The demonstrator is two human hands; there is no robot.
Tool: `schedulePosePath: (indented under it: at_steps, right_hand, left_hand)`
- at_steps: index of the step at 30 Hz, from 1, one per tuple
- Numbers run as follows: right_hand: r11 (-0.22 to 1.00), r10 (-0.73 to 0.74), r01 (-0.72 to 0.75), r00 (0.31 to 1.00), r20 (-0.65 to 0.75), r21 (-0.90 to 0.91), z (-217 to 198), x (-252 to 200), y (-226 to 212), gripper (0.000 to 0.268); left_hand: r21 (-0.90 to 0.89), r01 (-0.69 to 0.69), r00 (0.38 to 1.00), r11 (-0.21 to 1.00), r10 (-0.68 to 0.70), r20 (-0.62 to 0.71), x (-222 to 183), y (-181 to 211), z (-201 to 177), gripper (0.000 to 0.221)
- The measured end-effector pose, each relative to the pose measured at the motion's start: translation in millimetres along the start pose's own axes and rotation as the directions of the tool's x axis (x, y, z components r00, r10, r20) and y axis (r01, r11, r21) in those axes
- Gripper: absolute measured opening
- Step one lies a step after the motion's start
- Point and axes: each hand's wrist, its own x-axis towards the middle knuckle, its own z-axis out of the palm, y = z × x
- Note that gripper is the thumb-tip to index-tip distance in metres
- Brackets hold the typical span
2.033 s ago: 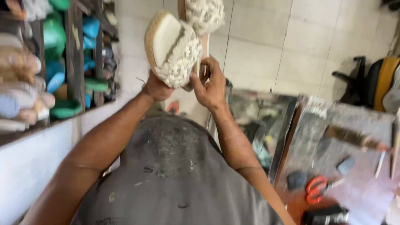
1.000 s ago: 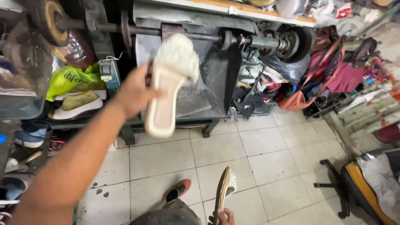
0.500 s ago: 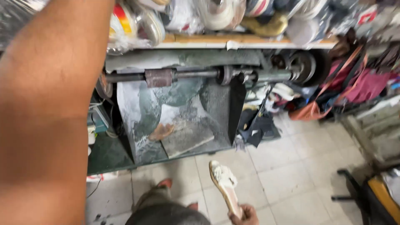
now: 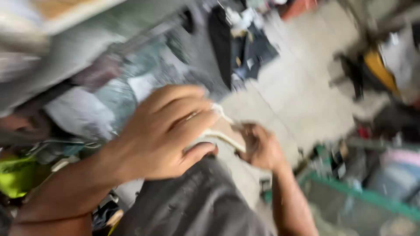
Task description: Repairing a sandal by buffing the sole on a machine and applying adhesive with a brush
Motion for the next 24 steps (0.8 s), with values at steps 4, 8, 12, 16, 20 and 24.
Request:
schedulePosePath:
  at_steps: [4,8,12,16,20,24]
  right_hand:
    - [0.933,-0.350,0.330,0.925,0.145,0.146,-86,50,-77,0.055]
    - [0.877,-0.441,0.415,0.895,0.062,0.244,-119,74,-82,0.069]
    - [0.738,-0.280,0.425,0.900,-0.334,0.524,-86,53,-31,0.086]
    - [0.334,0.009,0.339,0.932,-0.362,0.880,-30,30,-17,0.047]
    - [0.161,0.306,0.346,0.873,-0.380,0.924,4,11,-10,0.058]
    - [0.104,0.389,0.387,0.832,-0.396,0.916,1,-2,1,0.056]
  left_hand:
    - [0.039,0.120,0.734,0.992,-0.115,0.670,4,-25,103,0.125]
    - [0.067,0.362,0.510,0.930,-0.258,0.821,18,-34,141,0.135]
    - [0.062,0.565,0.491,0.823,-0.396,0.776,33,-17,148,0.109]
    - [0.083,0.576,0.489,0.813,-0.424,0.763,34,0,175,0.130]
    - [0.139,0.560,0.446,0.817,-0.439,0.780,40,17,191,0.134]
    - [0.151,0.489,0.480,0.859,-0.410,0.775,36,29,205,0.138]
